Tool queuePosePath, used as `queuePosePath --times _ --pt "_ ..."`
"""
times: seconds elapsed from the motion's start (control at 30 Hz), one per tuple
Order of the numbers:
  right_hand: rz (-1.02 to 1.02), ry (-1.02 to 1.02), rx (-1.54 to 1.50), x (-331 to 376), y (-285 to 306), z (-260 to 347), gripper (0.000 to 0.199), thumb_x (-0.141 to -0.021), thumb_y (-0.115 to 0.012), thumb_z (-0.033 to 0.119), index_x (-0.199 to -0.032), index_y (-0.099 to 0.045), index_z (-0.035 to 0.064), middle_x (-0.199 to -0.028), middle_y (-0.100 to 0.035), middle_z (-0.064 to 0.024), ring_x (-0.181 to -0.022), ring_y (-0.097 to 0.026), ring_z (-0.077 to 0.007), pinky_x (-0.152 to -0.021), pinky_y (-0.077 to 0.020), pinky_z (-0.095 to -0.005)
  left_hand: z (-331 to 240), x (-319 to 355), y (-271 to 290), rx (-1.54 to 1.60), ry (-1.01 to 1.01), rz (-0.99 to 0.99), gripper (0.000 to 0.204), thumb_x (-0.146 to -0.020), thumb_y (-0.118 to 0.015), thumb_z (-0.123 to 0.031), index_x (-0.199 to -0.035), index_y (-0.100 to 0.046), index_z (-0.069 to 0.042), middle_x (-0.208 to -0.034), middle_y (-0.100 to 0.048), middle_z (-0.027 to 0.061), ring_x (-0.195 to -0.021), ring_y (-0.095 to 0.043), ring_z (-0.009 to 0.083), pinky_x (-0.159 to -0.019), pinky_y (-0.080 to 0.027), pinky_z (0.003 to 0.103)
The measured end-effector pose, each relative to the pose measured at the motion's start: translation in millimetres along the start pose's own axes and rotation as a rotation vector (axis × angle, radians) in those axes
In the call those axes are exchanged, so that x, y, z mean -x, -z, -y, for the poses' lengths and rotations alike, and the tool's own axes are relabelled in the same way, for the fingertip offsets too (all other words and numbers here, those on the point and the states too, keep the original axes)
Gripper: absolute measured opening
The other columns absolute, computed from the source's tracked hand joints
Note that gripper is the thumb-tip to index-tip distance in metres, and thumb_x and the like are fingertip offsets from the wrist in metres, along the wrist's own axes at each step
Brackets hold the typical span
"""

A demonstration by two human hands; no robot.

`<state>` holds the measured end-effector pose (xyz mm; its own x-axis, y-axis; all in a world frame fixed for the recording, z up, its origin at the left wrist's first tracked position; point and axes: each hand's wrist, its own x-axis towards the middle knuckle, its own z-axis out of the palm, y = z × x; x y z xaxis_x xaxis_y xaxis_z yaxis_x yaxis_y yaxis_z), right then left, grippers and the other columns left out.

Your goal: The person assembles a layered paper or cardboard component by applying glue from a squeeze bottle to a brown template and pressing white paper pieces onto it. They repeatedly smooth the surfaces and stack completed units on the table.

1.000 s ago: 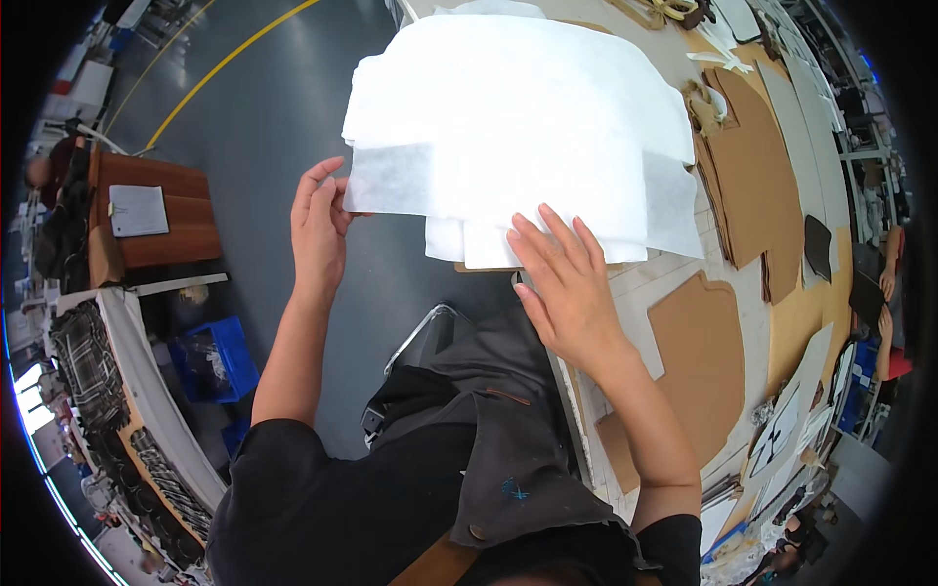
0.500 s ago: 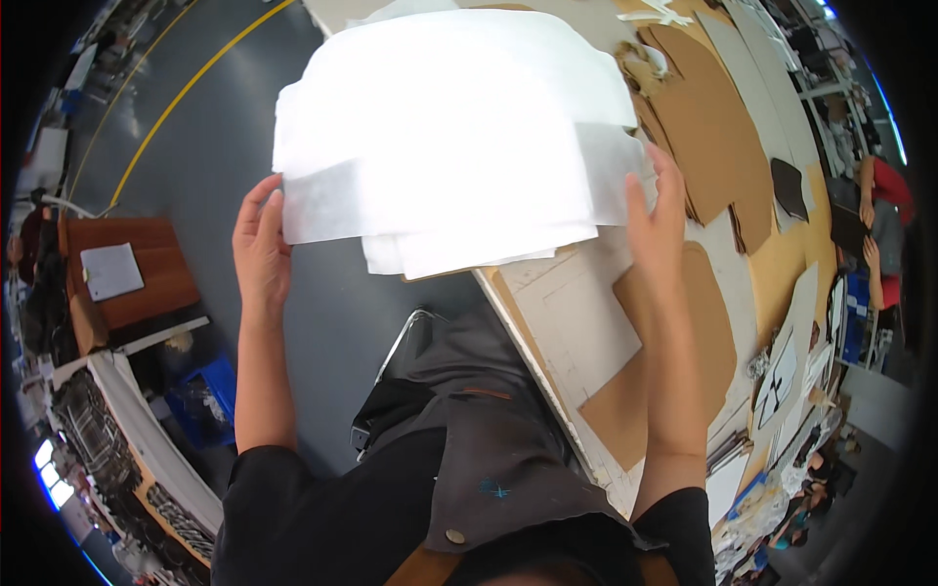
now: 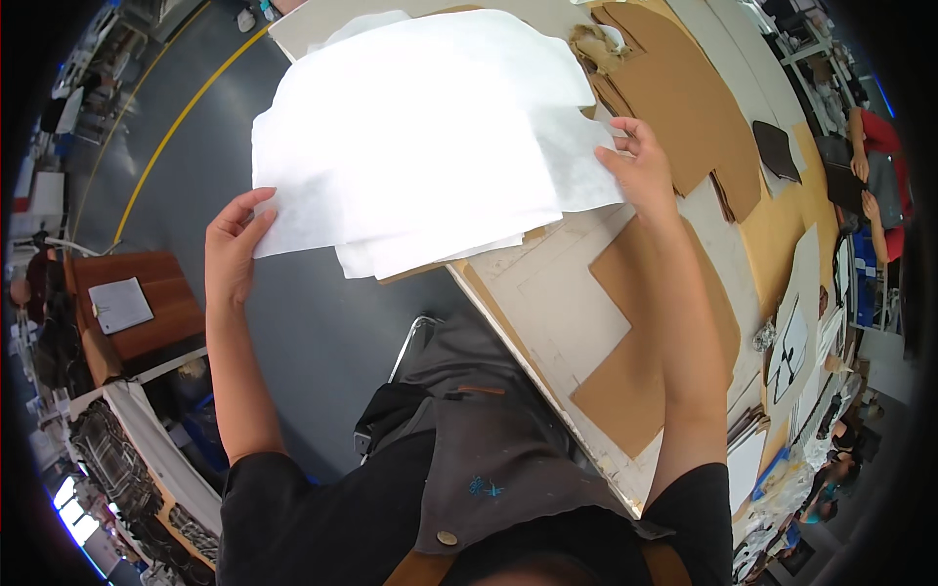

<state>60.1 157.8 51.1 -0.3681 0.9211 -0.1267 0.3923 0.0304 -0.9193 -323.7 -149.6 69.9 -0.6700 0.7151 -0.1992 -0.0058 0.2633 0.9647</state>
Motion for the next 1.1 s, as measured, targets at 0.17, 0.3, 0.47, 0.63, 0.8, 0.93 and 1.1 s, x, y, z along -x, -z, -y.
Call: queuePosePath --times 0.17,0.3,0.47,0.63,0.8,0.93,1.1 --pt "0.098 -0.008 -0.074 15 19 4 0.043 -0.09 -0.07 0.006 -0.132 -0.062 0.0054 -0.103 -0.069 -0.009 -0.084 -0.064 -0.0102 -0.07 -0.0496 -0.0252 -26 10 -8 -0.086 -0.045 0.036 0.029 -0.091 -0.065 0.003 -0.118 -0.072 0.0 -0.098 -0.071 0.0063 -0.082 -0.064 0.0084 -0.075 -0.051 0.021" --pt "0.033 0.121 -0.084 46 39 -6 0.03 -0.093 -0.066 0.003 -0.122 -0.07 0.0048 -0.101 -0.071 -0.0019 -0.082 -0.061 -0.0067 -0.07 -0.0477 -0.0229 -39 24 -21 -0.186 -0.155 0.108 0.031 -0.091 -0.063 0.003 -0.12 -0.071 0.0 -0.107 -0.071 0.0062 -0.088 -0.064 0.0079 -0.077 -0.05 0.021" --pt "-0.177 0.105 -0.084 107 97 -31 0.026 -0.095 -0.066 0.005 -0.12 -0.071 0.0026 -0.107 -0.071 0.0008 -0.086 -0.059 -0.0054 -0.076 -0.0472 -0.0216 -54 43 -74 -0.25 -0.31 0.223 0.032 -0.092 -0.061 0.004 -0.123 -0.069 0.0 -0.119 -0.068 0.0047 -0.095 -0.061 0.0073 -0.08 -0.049 0.02" --pt "-0.463 0.015 -0.117 189 164 -44 0.025 -0.098 -0.065 0.007 -0.121 -0.071 0.0013 -0.116 -0.071 -0.0018 -0.099 -0.061 -0.0062 -0.09 -0.0462 -0.0212 -58 53 -161 -0.177 -0.373 0.436 0.034 -0.091 -0.063 0.005 -0.124 -0.069 -0.002 -0.119 -0.065 0.0004 -0.079 -0.047 0.0042 -0.07 -0.043 0.019" --pt "-0.7 -0.064 -0.052 276 236 -84 0.026 -0.099 -0.064 0.01 -0.123 -0.07 0.0018 -0.119 -0.071 -0.0039 -0.105 -0.061 -0.0075 -0.095 -0.0457 -0.0219 -51 63 -257 -0.137 -0.475 0.657 0.036 -0.09 -0.065 0.004 -0.124 -0.07 -0.005 -0.103 -0.061 -0.0027 -0.069 -0.033 0.0063 -0.062 -0.037 0.021" --pt "-0.861 -0.102 -0.059 329 260 -106 0.028 -0.099 -0.066 0.011 -0.125 -0.069 0.0019 -0.122 -0.069 -0.0049 -0.105 -0.061 -0.0081 -0.095 -0.0462 -0.0209 -50 81 -312 -0.22 -0.445 0.802 0.034 -0.093 -0.063 0.003 -0.126 -0.069 -0.004 -0.089 -0.05 -0.006 -0.07 -0.031 0.0041 -0.062 -0.035 0.02" --pt "-0.971 -0.128 -0.088 360 267 -124 0.029 -0.098 -0.067 0.01 -0.125 -0.069 0.0008 -0.12 -0.069 -0.005 -0.104 -0.062 -0.0079 -0.093 -0.0486 -0.0214 -37 83 -351 -0.198 -0.524 0.875 0.034 -0.093 -0.065 -0.001 -0.126 -0.07 -0.008 -0.077 -0.036 -0.0073 -0.068 -0.03 0.0053 -0.06 -0.031 0.022"
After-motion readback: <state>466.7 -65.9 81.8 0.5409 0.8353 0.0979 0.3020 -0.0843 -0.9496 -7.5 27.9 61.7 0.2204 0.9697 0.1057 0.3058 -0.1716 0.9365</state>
